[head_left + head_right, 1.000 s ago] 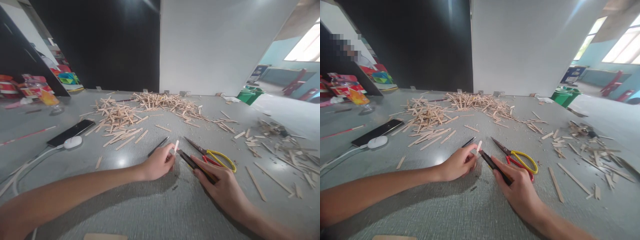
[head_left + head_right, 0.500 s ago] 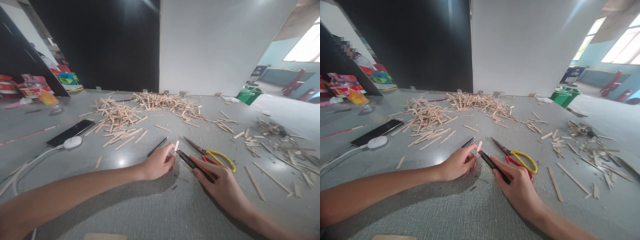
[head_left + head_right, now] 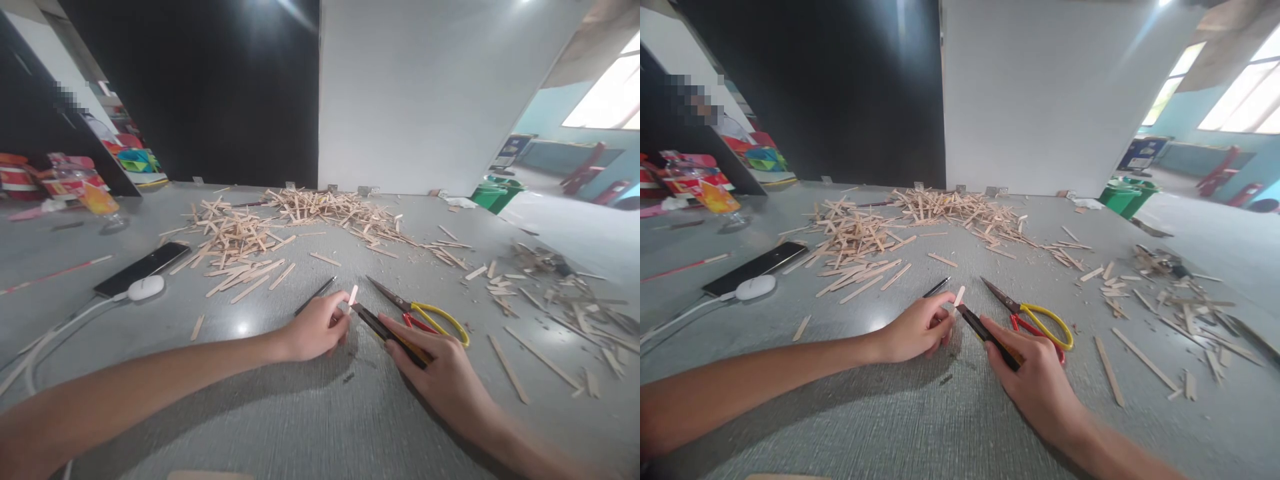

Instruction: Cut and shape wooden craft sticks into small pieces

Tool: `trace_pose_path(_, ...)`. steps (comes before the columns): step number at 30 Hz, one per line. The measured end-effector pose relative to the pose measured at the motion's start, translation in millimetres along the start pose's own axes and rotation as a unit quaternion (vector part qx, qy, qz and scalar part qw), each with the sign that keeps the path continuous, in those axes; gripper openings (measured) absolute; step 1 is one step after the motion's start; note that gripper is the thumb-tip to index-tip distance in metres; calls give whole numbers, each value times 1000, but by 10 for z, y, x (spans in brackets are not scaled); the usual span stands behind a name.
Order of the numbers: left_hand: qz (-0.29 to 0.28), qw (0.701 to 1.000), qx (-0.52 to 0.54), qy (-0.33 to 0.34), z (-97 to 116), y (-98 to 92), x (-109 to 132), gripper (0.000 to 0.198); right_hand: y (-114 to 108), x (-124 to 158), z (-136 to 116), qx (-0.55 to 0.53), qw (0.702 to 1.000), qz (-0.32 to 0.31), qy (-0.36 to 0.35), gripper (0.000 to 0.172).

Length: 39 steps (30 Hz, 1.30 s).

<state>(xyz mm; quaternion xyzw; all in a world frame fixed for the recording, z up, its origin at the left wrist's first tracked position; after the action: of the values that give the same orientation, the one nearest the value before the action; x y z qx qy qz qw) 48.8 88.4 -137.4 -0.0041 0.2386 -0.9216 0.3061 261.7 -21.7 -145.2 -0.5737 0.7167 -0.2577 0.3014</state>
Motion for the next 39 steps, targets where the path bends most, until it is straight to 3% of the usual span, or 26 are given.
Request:
trace_pose_path(8, -6, 999, -25, 25, -19, 0, 0, 7, 10, 2, 13, 8, 1000, -5, 7, 41)
trace_pose_path(17, 13, 994, -86, 59, -20, 35, 13, 21, -13, 13, -90, 10, 999, -28, -13, 43)
trace_pose_path(26, 13, 990, -125, 72, 18, 42, 43, 23, -9, 14, -81, 14, 998, -60, 7, 46)
trace_pose_path(39, 29, 993, -91, 64, 14, 55, 61, 26, 24, 37, -71, -52, 997, -50, 35, 40)
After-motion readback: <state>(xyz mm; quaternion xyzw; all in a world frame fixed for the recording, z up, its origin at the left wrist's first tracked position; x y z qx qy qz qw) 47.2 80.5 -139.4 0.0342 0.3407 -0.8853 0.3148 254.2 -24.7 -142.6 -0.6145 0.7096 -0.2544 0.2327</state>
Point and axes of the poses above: each hand's wrist, its own x-axis away from the middle knuckle, its own y-axis out of the palm, z = x × y, the point moved 1 cm from there along -x, towards the middle knuckle, and after that the axes turned 12 degrees about y, right-handed, at the moved point
